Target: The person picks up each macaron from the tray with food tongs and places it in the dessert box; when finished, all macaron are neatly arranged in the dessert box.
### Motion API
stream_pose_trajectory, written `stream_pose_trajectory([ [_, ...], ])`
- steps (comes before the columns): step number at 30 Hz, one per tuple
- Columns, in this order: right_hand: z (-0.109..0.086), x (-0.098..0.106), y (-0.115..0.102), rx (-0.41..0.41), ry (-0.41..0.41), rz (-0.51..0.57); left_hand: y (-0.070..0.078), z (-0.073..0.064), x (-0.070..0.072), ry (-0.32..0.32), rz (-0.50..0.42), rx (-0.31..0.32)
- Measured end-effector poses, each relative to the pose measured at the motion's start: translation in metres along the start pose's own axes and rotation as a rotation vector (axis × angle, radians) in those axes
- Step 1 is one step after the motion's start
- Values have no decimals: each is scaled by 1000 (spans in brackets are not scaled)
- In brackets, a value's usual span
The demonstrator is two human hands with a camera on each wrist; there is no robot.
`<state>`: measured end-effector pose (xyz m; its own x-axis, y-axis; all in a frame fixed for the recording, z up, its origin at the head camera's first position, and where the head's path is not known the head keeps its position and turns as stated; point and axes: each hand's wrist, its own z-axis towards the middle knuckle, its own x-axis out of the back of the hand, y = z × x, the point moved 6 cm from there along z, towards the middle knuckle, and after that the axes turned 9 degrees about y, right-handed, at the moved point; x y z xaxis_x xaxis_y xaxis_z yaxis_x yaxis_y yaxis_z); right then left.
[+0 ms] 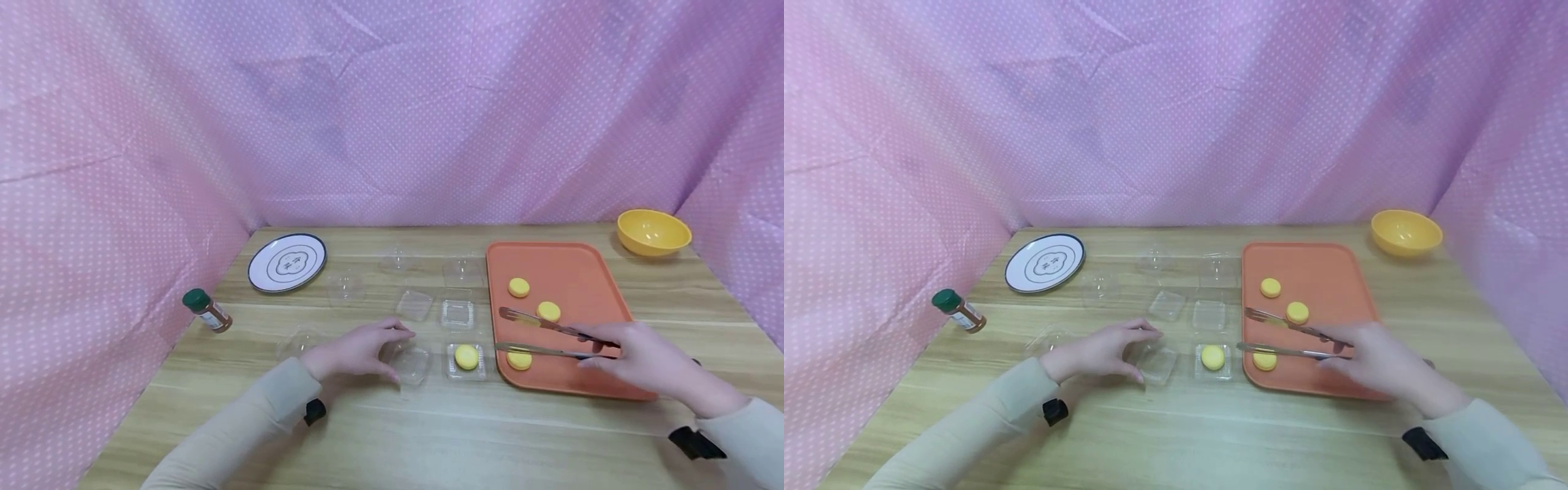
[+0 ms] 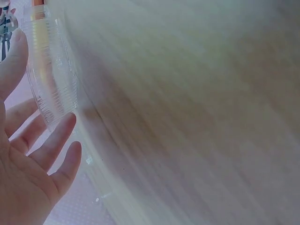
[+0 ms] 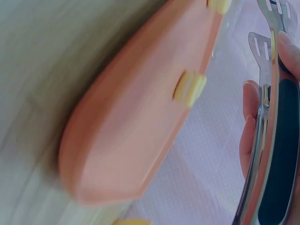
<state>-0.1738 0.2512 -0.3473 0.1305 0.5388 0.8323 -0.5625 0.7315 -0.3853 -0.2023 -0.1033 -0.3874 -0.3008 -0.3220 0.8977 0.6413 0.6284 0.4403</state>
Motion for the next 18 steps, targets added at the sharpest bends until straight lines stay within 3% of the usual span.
stream_pose_trajectory([
  [9,-18,23,24,-37,135,-60,-5,0,-2,-7,-39,62],
  [18,-36,49,52,-103,193,-119,-3,1,-2,3,-47,34],
])
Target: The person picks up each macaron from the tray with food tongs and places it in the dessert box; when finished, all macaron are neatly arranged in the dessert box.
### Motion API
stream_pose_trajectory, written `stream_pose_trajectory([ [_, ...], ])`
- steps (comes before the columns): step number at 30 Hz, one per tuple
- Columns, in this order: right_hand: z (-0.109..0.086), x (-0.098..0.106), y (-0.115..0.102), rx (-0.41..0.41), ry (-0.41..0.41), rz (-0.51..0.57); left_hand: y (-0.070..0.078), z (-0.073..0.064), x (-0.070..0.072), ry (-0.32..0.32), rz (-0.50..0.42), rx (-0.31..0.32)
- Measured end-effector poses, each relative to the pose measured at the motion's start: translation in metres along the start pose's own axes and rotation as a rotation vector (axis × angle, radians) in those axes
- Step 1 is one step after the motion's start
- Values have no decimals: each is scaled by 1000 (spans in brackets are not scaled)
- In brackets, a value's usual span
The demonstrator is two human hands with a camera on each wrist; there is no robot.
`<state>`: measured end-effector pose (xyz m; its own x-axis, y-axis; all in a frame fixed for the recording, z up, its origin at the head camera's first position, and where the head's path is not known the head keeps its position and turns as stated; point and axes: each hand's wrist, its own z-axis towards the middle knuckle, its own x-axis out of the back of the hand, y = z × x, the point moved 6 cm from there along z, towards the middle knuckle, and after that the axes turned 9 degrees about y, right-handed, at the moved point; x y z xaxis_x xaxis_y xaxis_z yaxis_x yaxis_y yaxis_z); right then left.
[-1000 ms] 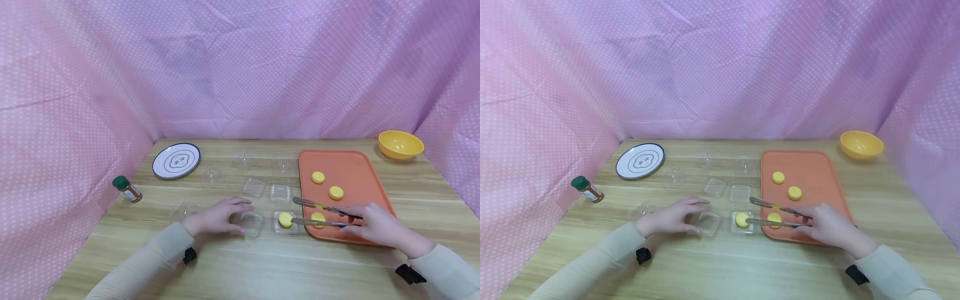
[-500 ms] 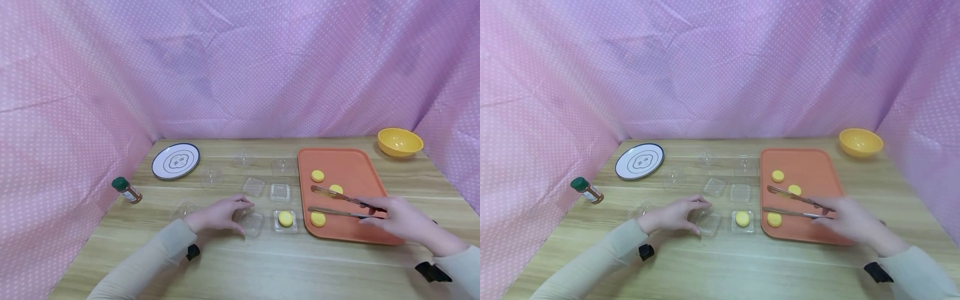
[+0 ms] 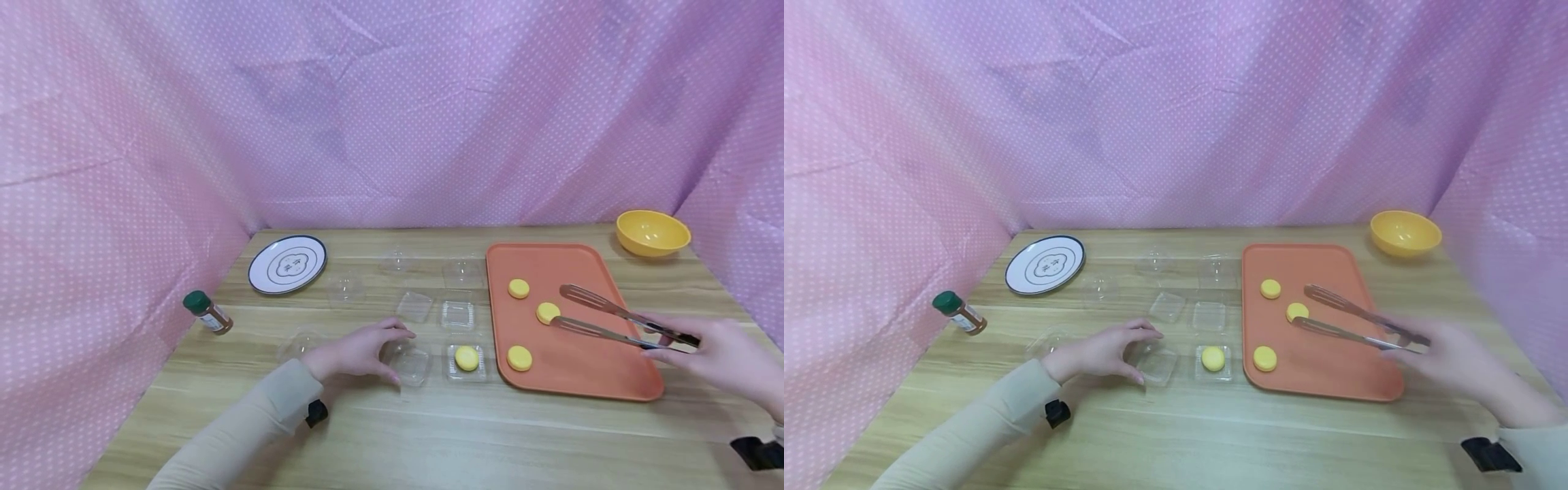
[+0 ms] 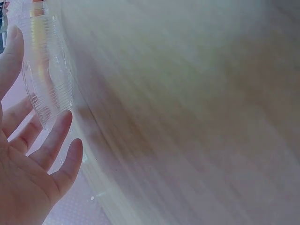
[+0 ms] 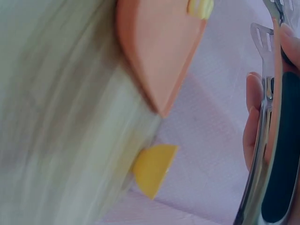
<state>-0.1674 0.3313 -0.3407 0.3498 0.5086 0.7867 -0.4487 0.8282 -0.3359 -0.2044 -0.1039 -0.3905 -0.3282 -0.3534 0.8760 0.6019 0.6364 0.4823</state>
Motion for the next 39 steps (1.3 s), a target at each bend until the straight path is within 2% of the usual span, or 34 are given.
stream_pose_trajectory([
  [11,-8,-12,19,0,-16,-25,1,2,0,-3,-9,5],
  [16,-9,-19,20,-4,-36,-47,0,2,-2,-1,-21,4],
  [21,-7,-23,16,54,-15,-65,0,1,-3,-2,-57,6],
  [25,-4,-25,14,58,-18,-75,0,0,-3,3,-74,7],
  [34,5,-33,17,21,-107,-115,-1,0,-2,14,-84,-5],
  [39,10,-39,18,4,-166,-97,-2,-1,-3,13,-71,5],
])
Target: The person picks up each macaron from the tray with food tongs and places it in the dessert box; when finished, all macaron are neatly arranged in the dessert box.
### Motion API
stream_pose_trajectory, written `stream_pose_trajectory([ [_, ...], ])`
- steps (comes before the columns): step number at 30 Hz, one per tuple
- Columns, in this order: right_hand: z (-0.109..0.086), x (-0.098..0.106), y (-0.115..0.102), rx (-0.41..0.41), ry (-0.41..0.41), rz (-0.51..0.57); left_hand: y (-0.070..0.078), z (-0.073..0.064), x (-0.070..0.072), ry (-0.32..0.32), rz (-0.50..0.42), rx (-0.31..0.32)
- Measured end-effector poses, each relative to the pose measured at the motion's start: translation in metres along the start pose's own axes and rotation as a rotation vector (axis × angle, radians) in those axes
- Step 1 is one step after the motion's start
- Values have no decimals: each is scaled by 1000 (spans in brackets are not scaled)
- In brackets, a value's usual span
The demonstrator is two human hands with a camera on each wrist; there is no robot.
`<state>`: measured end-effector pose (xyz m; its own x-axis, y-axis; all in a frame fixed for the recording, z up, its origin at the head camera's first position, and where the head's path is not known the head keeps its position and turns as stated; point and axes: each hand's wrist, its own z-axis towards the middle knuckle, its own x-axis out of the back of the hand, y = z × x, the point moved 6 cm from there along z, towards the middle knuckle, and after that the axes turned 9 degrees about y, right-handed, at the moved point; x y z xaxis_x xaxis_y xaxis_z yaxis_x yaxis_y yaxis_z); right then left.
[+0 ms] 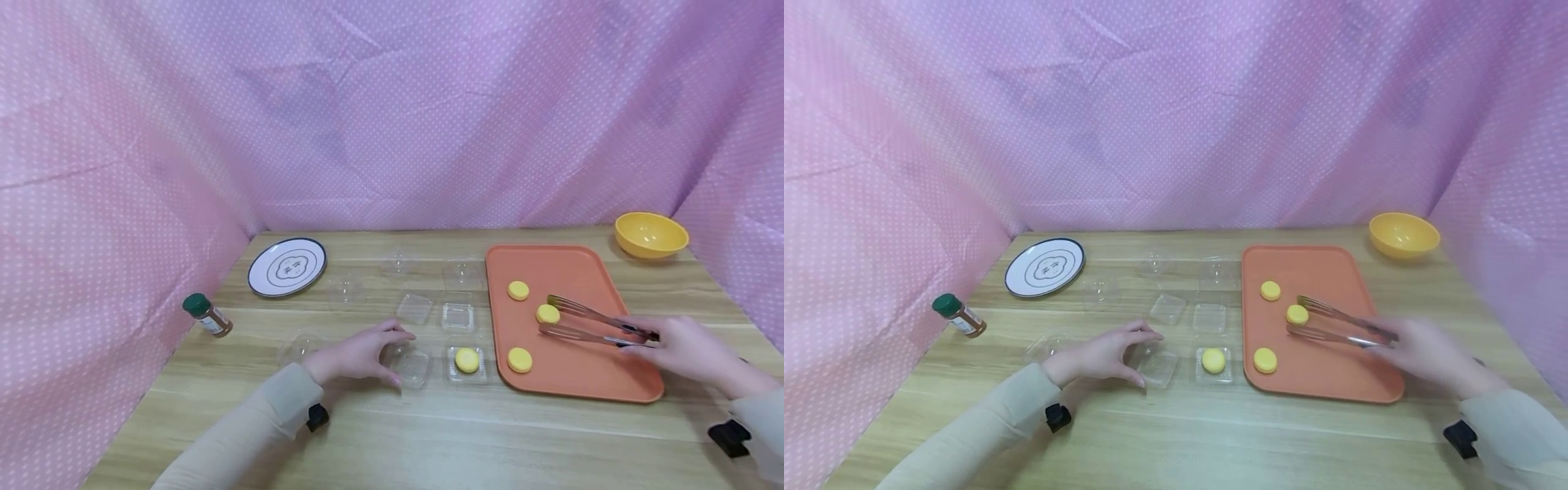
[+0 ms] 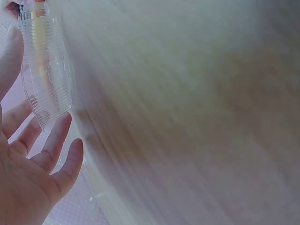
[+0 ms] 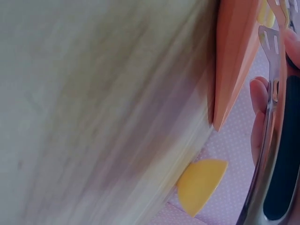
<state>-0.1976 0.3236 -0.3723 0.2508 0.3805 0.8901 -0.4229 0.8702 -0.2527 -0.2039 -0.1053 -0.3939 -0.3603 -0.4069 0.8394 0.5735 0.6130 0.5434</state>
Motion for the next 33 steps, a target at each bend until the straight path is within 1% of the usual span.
stream_pose_trajectory([
  [6,7,-5,-2,4,-38,36,-3,-1,0,9,2,14],
  [10,9,-6,1,13,-40,34,-2,-1,2,14,-5,7],
  [15,11,-10,5,23,-47,34,-2,0,1,14,9,2],
  [21,11,-16,8,-2,-92,32,-2,0,0,14,7,3],
  [26,10,-16,6,17,-72,30,-2,-1,-1,7,22,11],
  [33,9,-15,5,24,-48,27,-1,0,0,7,5,19],
])
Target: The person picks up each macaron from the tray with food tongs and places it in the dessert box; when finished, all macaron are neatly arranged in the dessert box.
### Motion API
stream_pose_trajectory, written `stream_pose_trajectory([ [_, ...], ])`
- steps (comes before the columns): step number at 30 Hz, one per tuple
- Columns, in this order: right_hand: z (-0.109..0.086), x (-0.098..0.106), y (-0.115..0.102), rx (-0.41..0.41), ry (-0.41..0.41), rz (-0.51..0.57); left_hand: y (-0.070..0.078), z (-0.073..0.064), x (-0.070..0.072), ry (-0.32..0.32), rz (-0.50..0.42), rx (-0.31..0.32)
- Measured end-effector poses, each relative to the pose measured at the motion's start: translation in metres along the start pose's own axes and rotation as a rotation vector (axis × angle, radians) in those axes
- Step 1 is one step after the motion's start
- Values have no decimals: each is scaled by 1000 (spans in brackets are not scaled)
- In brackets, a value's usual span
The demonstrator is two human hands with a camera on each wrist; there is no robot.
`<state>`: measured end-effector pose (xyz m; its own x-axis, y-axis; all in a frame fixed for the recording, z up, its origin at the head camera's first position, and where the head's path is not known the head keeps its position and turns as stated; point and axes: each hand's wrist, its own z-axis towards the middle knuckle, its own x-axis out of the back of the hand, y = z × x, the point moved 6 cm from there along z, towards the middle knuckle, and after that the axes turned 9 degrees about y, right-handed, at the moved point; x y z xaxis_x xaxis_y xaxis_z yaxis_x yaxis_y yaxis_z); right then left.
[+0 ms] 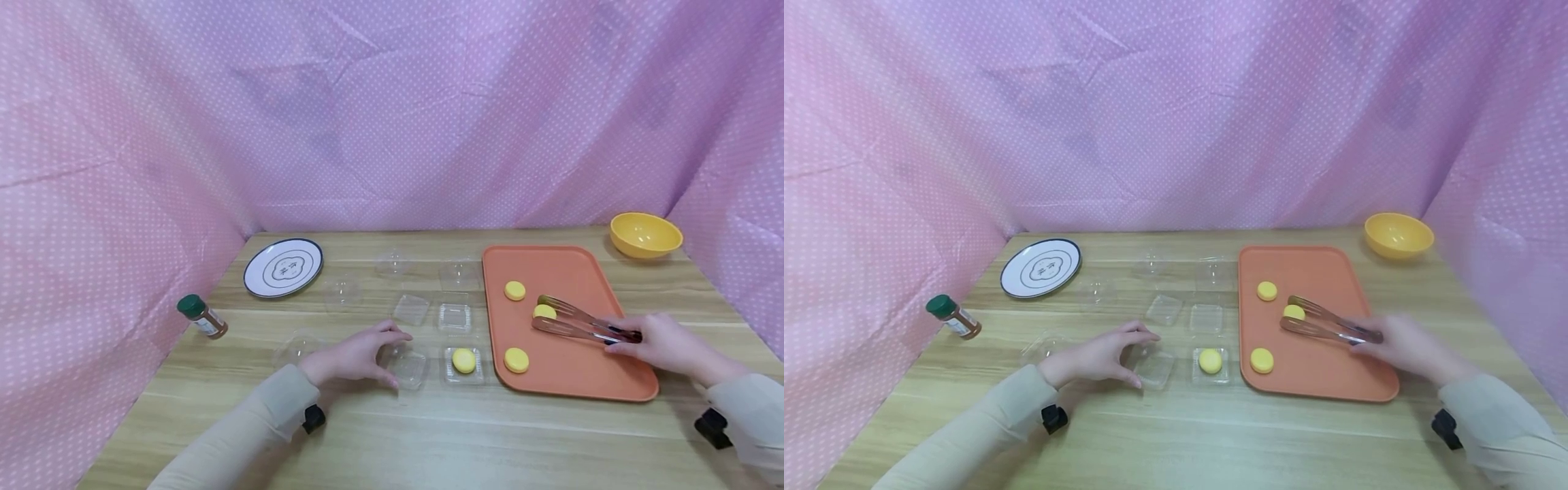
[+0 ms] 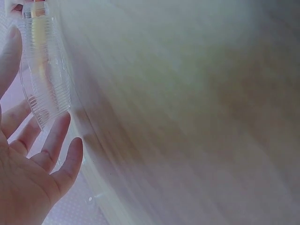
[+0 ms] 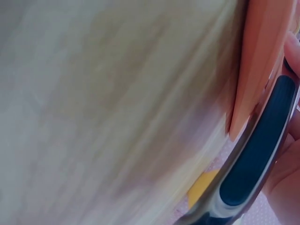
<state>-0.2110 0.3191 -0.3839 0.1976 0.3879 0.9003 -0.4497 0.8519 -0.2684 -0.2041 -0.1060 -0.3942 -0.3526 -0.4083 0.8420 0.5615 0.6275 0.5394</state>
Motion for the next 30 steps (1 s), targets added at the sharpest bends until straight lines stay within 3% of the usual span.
stream_pose_trajectory([
  [11,-1,1,0,78,79,12,-2,1,-1,5,15,-1],
  [30,-1,3,-3,69,66,-13,-1,1,-1,3,24,-3],
])
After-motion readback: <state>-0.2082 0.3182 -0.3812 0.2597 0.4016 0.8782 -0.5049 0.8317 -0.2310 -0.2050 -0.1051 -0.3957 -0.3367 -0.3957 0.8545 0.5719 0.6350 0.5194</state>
